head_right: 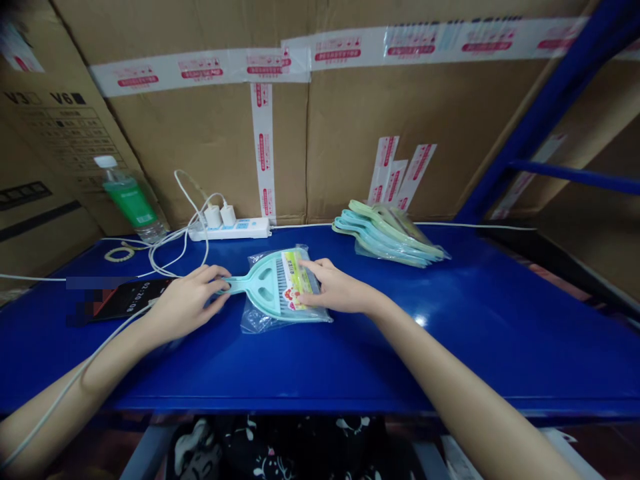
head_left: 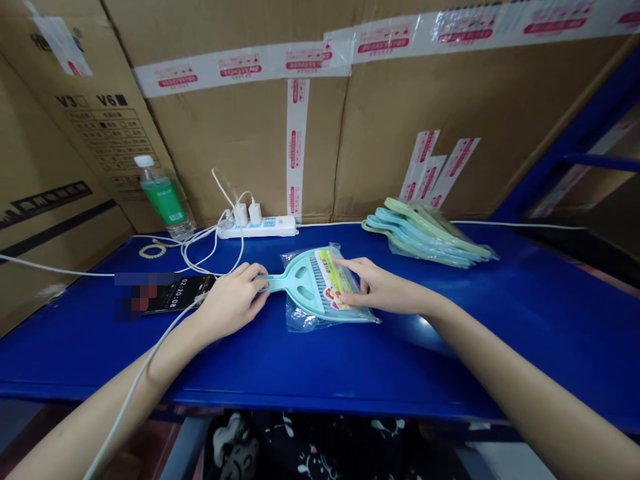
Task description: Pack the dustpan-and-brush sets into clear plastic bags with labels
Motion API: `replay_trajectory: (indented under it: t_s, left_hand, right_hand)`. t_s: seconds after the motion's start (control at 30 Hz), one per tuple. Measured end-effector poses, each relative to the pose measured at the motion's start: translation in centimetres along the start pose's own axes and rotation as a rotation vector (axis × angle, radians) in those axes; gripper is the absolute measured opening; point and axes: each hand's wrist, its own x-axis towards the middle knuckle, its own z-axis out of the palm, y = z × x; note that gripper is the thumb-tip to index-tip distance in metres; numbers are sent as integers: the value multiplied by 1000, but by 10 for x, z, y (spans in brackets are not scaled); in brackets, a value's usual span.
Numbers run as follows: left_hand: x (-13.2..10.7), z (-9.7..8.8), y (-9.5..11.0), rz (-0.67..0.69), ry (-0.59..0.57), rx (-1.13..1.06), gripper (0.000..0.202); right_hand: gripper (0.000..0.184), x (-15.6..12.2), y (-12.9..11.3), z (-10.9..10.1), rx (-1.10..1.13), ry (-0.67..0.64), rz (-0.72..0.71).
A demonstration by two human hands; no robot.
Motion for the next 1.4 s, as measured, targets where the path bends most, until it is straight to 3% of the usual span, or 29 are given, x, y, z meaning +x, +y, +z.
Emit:
replay_trajectory:
  t_s: [0.17, 0.3, 0.43, 0.63, 0.8, 0.97, 1.13, 1.23, 1.4]
  left_hand:
    - [0, -1, 1, 13, 30, 15, 25]
    - [0, -1, 1, 19, 53, 20, 23]
    - [0, -1, 2, 1, 43, 7, 24]
    - [0, 0, 2, 3, 33, 7, 22]
    - [1, 0, 3, 3, 11, 28, 20]
    - [2, 1, 3, -26, 11, 46, 18]
    - [1, 4, 0, -39, 32, 37, 15]
    - [1, 1, 4, -11, 86, -12, 22]
    - [2, -6, 25, 244, 127, -238, 27]
  right_hand:
    - [75, -4, -2, 4, -149, 69, -28]
    - [62, -8, -12, 4, -244, 147, -164]
    - [64, -14, -22, 7, -212, -1, -242]
    - [104, -18, -26, 23, -188, -231, -155]
    - [101, -17, -26, 29, -148, -229, -162]
    - [90, -21, -31, 19, -85, -276, -123]
    - [58, -19, -26, 4, -20, -198, -253]
    - [48, -14, -19, 3, -34, -116, -336]
    - [52, -8, -16, 10, -134, -14, -373]
